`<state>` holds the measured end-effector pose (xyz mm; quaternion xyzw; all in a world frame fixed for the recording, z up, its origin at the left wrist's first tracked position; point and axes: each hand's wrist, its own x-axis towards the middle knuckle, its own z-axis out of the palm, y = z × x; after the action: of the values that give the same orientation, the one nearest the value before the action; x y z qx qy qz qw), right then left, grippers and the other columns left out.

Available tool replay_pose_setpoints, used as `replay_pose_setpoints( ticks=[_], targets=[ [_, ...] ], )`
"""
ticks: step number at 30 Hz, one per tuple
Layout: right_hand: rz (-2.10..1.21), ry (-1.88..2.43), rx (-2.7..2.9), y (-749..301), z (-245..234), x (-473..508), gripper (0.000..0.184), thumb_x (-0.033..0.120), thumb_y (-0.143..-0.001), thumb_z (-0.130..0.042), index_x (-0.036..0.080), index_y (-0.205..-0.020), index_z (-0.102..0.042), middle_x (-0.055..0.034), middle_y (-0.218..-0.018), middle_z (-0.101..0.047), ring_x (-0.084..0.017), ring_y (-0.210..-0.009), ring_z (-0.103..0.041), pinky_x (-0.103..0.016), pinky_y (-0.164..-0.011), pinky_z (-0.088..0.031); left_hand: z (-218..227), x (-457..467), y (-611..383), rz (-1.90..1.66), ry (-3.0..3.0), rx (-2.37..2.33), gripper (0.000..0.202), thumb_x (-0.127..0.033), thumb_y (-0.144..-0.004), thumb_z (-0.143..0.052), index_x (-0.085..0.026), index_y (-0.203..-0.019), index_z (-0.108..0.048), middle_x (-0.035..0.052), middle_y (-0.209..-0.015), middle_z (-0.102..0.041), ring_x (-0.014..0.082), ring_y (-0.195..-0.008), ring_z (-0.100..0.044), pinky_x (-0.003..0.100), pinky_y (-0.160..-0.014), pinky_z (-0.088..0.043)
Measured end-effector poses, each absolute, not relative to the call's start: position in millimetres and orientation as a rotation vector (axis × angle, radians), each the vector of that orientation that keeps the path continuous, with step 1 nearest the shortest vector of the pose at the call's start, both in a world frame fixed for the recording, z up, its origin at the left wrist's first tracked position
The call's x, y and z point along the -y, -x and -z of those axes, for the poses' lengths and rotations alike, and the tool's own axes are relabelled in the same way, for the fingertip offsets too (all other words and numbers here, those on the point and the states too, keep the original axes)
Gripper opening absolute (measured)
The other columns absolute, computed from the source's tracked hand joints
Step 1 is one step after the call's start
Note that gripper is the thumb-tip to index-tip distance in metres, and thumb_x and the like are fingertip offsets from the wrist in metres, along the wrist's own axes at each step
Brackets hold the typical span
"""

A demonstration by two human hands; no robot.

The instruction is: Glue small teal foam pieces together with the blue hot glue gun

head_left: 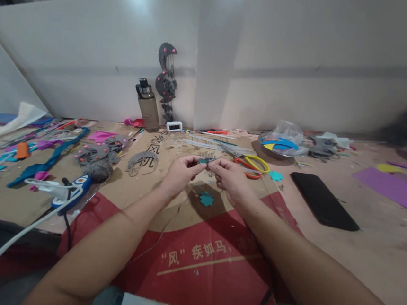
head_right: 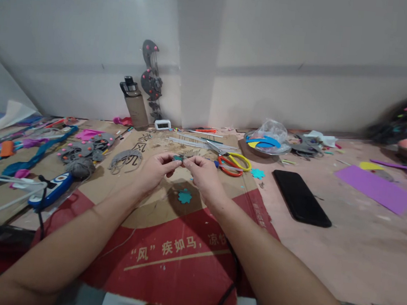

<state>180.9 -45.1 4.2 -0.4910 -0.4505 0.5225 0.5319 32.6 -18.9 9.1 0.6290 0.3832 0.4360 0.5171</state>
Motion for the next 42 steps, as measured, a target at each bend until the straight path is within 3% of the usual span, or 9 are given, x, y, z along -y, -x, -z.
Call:
replay_pose_setpoints(
  ticks=[6,12,21,28,36,42],
  targets=[
    [-1.072,1.203,1.127,-180,-4,45,0.028,0.044,-0.068,-0.065,0.021,-0.063,-0.049,0.0081,-0.050,-0.034,-0.005,-0.042,-0.024,-0.022,-0.040,-0.016,-10,24,-36,-1.128,-1.554,-0.941,0.023,-0.035,-0.072,-0.068,-0.015,-0.085,-0.069,-0.0047,-0.058,-0.047,0.0076,-0.054,-0.038,0.023,-0.053,-0.028],
    [-1.227,1.106,0.984,-177,-7,45,0.028,0.038,-0.063,-0.069,0.021,-0.074,-0.050,0.0087,-0.057,-0.039,-0.004,-0.042,-0.024,-0.020,-0.040,-0.015,-7,22,-37,-1.145,-1.530,-0.927,0.023,-0.033,-0.071,-0.070,-0.016,-0.086,-0.071,-0.0046,-0.059,-0.048,0.0075,-0.054,-0.037,0.024,-0.053,-0.028],
    [-1.139,1.221,0.994,-181,-1,41,0.021,0.034,-0.062,-0.065,0.020,-0.070,-0.052,0.0092,-0.050,-0.037,-0.005,-0.040,-0.025,-0.022,-0.039,-0.016,-4,23,-37,-1.072,-1.667,-0.997,0.019,-0.031,-0.072,-0.068,-0.017,-0.086,-0.070,-0.0017,-0.066,-0.058,0.0095,-0.059,-0.047,0.024,-0.058,-0.037],
    [-0.761,1.350,1.449,-187,-8,45,0.011,0.030,-0.071,-0.059,0.020,-0.069,-0.055,0.0041,-0.057,-0.048,-0.010,-0.052,-0.040,-0.025,-0.050,-0.030,-15,23,-35,-1.087,-1.663,-0.997,0.021,-0.029,-0.073,-0.066,-0.016,-0.089,-0.071,0.0051,-0.085,-0.070,0.0134,-0.075,-0.059,0.026,-0.073,-0.045],
    [-0.342,1.362,1.744,-185,-5,50,0.008,0.024,-0.081,-0.054,0.019,-0.077,-0.059,-0.0012,-0.068,-0.056,-0.015,-0.064,-0.047,-0.028,-0.061,-0.034,-17,23,-29,-0.982,-1.739,-1.126,0.016,-0.028,-0.072,-0.064,-0.016,-0.079,-0.071,0.0014,-0.067,-0.065,0.0097,-0.056,-0.051,0.023,-0.055,-0.040],
    [-0.369,1.292,1.776,-184,-4,50,0.017,0.024,-0.083,-0.054,0.018,-0.097,-0.061,-0.0017,-0.073,-0.055,-0.015,-0.066,-0.048,-0.029,-0.063,-0.036,-14,18,-29,-1.015,-1.607,-1.113,0.014,-0.028,-0.070,-0.064,-0.015,-0.073,-0.065,-0.0021,-0.059,-0.057,0.0070,-0.050,-0.046,0.021,-0.050,-0.037]
  ],
)
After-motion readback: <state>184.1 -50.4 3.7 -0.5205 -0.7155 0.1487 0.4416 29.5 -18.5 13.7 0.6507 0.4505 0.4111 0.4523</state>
